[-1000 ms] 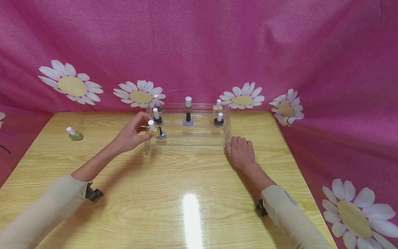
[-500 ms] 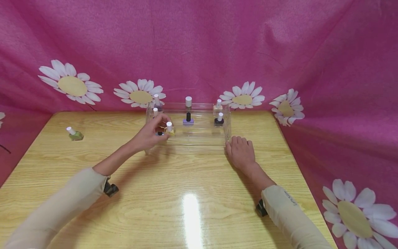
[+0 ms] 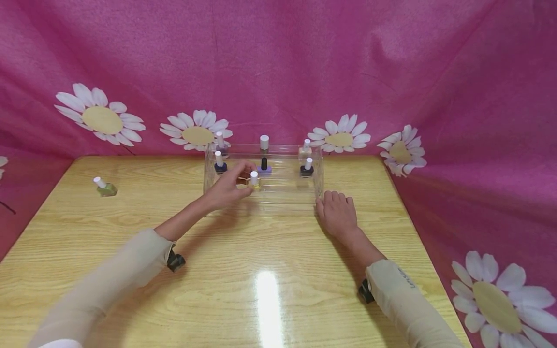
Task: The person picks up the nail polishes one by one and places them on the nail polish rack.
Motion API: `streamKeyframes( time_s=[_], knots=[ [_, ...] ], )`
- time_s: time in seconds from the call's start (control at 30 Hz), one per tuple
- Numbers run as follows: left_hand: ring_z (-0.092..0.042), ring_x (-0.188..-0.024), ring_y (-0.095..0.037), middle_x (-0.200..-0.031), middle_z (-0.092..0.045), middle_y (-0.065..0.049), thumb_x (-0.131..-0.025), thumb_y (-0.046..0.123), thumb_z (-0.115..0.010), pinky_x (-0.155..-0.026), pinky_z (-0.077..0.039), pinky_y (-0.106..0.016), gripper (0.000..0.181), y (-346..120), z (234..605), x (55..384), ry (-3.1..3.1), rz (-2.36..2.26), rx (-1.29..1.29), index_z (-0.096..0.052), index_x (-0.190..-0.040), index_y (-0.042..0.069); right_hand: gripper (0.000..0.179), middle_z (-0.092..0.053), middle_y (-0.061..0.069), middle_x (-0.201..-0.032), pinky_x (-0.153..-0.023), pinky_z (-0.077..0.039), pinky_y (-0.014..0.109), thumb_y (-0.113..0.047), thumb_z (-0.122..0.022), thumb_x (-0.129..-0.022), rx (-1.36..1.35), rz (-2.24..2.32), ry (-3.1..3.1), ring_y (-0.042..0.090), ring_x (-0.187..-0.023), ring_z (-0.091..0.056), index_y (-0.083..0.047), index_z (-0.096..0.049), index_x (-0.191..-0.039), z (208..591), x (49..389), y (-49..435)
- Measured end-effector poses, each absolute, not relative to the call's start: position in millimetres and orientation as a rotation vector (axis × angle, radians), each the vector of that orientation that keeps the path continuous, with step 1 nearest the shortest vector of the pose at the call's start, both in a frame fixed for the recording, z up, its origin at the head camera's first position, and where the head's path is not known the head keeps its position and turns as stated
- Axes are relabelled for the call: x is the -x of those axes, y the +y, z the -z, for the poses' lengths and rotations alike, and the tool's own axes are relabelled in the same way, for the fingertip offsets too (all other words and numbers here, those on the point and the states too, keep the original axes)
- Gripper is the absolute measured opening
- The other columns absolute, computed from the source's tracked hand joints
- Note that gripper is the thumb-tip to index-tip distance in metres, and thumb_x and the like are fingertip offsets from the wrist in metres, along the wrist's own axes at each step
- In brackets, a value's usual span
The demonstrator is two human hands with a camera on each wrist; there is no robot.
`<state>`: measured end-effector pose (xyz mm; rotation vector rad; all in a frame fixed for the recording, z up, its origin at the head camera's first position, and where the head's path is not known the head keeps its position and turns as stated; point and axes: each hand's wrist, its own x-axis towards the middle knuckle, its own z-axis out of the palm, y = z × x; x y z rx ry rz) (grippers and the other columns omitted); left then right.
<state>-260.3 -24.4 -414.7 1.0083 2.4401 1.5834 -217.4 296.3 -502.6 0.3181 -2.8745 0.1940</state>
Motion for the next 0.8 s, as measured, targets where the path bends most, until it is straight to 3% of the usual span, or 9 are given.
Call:
streamKeyframes(
  time_s=[0.37,0.8],
  knots=[
    [-0.06,-0.102,-0.031,-0.11,-0.061,-0.018,-0.085,-0.016,-0.062,-0.092,-0.051,-0.039,0.037,-11.9,431.1,269.0,2.438,-1.614,-1.001,-0.048,-0.114,0.002,0.037,-0.041,0.009,-0.077,-0.066,-0.034,0.045,-0.031,-0.038,-0.107,-0.332,-0.21,-2.863,0.035,-0.074,-0.045,-0.007,-0.042,-0.08,502.4,216.5,296.3],
    [-0.059,-0.113,-0.028,-0.113,-0.061,-0.017,-0.089,-0.017,-0.056,-0.099,-0.048,-0.036,0.035,-0.6,446.9,276.8,2.462,-1.581,-0.978,-0.047,-0.115,0.005,0.036,-0.044,0.011,-0.076,-0.066,-0.036,0.048,-0.03,-0.041,-0.106,-0.323,-0.207,-2.841,0.038,-0.076,-0.049,-0.006,-0.04,-0.078,500.8,216.7,295.0]
  ],
)
